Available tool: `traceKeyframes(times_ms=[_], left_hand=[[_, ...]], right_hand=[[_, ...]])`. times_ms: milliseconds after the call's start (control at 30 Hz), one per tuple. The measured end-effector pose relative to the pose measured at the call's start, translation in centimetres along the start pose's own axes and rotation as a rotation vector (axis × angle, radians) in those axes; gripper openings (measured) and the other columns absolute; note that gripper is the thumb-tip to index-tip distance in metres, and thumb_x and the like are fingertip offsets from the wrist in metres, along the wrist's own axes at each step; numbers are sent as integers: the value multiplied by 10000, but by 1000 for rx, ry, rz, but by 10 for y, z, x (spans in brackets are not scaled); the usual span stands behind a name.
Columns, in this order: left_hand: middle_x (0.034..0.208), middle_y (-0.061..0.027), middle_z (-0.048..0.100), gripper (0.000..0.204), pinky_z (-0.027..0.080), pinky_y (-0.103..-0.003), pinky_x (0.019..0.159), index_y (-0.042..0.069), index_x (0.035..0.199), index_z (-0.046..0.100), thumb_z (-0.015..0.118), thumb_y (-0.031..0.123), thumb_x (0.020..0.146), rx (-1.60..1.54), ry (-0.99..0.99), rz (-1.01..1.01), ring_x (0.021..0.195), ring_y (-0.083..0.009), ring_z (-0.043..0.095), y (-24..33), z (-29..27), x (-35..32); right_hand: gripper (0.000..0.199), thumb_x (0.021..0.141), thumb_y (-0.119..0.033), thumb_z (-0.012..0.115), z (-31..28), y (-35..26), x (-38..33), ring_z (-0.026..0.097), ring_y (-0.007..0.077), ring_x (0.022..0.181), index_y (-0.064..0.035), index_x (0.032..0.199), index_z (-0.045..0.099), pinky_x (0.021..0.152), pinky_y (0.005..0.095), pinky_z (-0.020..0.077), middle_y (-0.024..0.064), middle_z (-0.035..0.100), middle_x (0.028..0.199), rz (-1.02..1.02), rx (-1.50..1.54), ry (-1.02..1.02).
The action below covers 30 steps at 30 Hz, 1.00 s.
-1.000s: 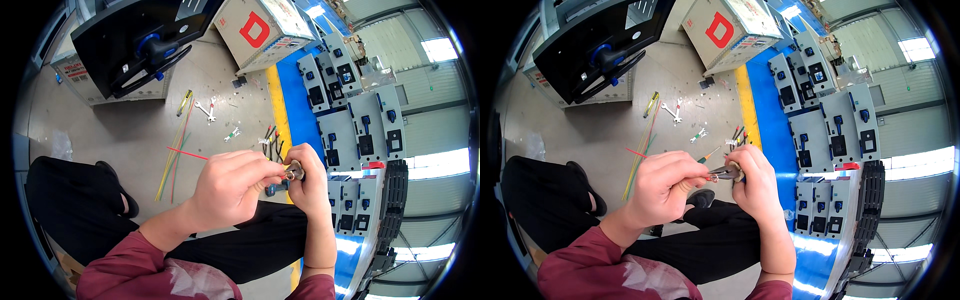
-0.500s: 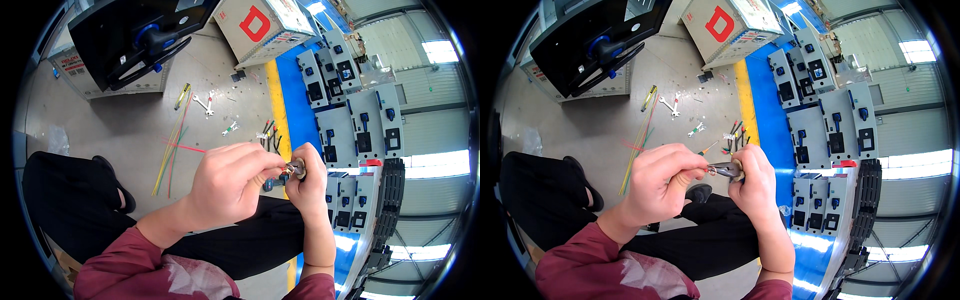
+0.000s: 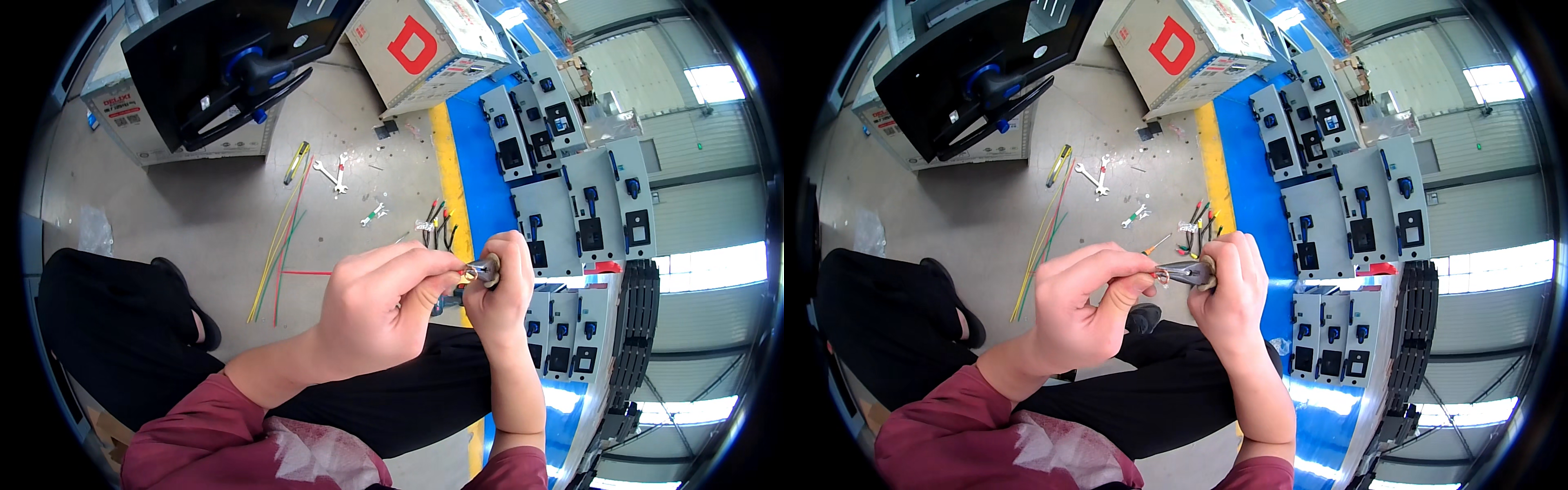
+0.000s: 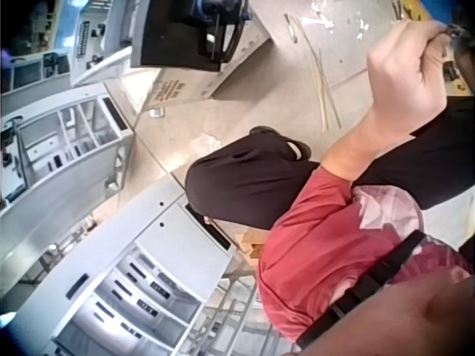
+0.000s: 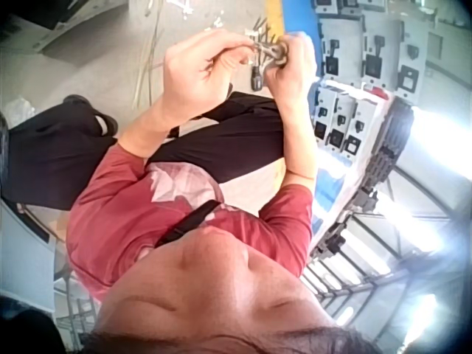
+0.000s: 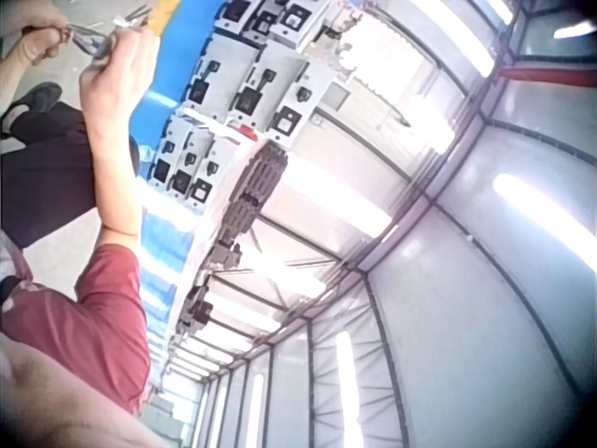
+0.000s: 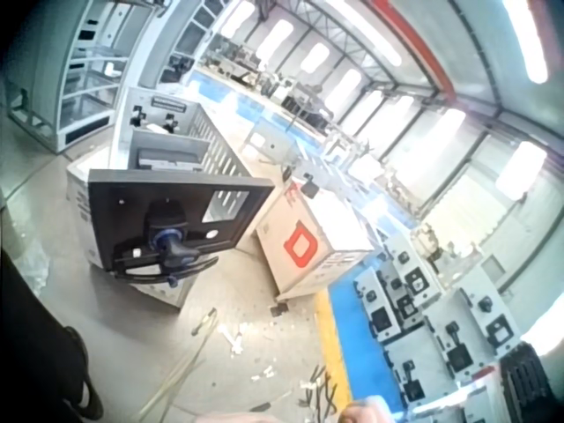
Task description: The person sits on the floor and strips insulation from multiple colored wires using pliers. They then bend the exposed ends into loops and place the finished wires on the floor.
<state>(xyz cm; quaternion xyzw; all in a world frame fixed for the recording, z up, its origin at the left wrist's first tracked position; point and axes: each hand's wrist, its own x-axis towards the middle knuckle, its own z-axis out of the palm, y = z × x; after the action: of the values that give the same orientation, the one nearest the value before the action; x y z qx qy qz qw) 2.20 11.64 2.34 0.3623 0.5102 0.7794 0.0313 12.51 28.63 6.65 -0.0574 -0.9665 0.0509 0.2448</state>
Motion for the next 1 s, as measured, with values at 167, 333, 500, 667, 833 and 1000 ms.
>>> traceKeyframes(times_ms=[167,333,500,667,833,1000], left_hand=[[858,-121,738,126,552,-271,603,-71,1082,722,682,16,1000,-318,-12,-309,675,-156,690,-16,9,2],[882,-103,739,186,550,-267,612,-45,1123,714,674,118,1042,-810,0,-760,674,-142,672,-66,17,5],[918,-110,737,178,498,-247,590,-24,1120,718,685,127,1032,-1137,-46,-958,695,-139,643,-80,14,6],[999,-143,731,199,489,-261,681,-42,1192,709,649,47,1024,-1165,-5,-868,797,-154,631,-74,12,8],[1021,-155,728,224,507,-282,728,-64,1224,692,624,14,1026,-1152,6,-826,827,-169,639,-68,10,9],[1000,-142,716,216,510,-294,725,-63,1209,695,635,35,1027,-1150,9,-849,830,-186,642,-69,10,7]], right_hand=[[475,731,210,473,4,10,5,612,438,998,-11,1132,600,932,408,508,196,614,991,246,406,-363],[544,811,175,468,9,19,5,629,407,1213,-9,1308,590,1042,397,488,204,665,1197,726,626,-662],[498,809,186,478,5,42,9,670,378,1097,7,1249,628,994,399,515,193,695,1094,486,351,-540],[444,849,177,439,-1,47,15,673,210,987,4,1202,647,842,325,557,101,692,1026,685,517,-437],[428,822,186,448,-1,37,9,709,289,1013,29,1175,631,897,368,550,164,709,1056,551,396,-382],[348,795,142,536,-2,23,9,637,419,996,-22,1082,640,864,429,530,178,640,1007,375,187,-340]])
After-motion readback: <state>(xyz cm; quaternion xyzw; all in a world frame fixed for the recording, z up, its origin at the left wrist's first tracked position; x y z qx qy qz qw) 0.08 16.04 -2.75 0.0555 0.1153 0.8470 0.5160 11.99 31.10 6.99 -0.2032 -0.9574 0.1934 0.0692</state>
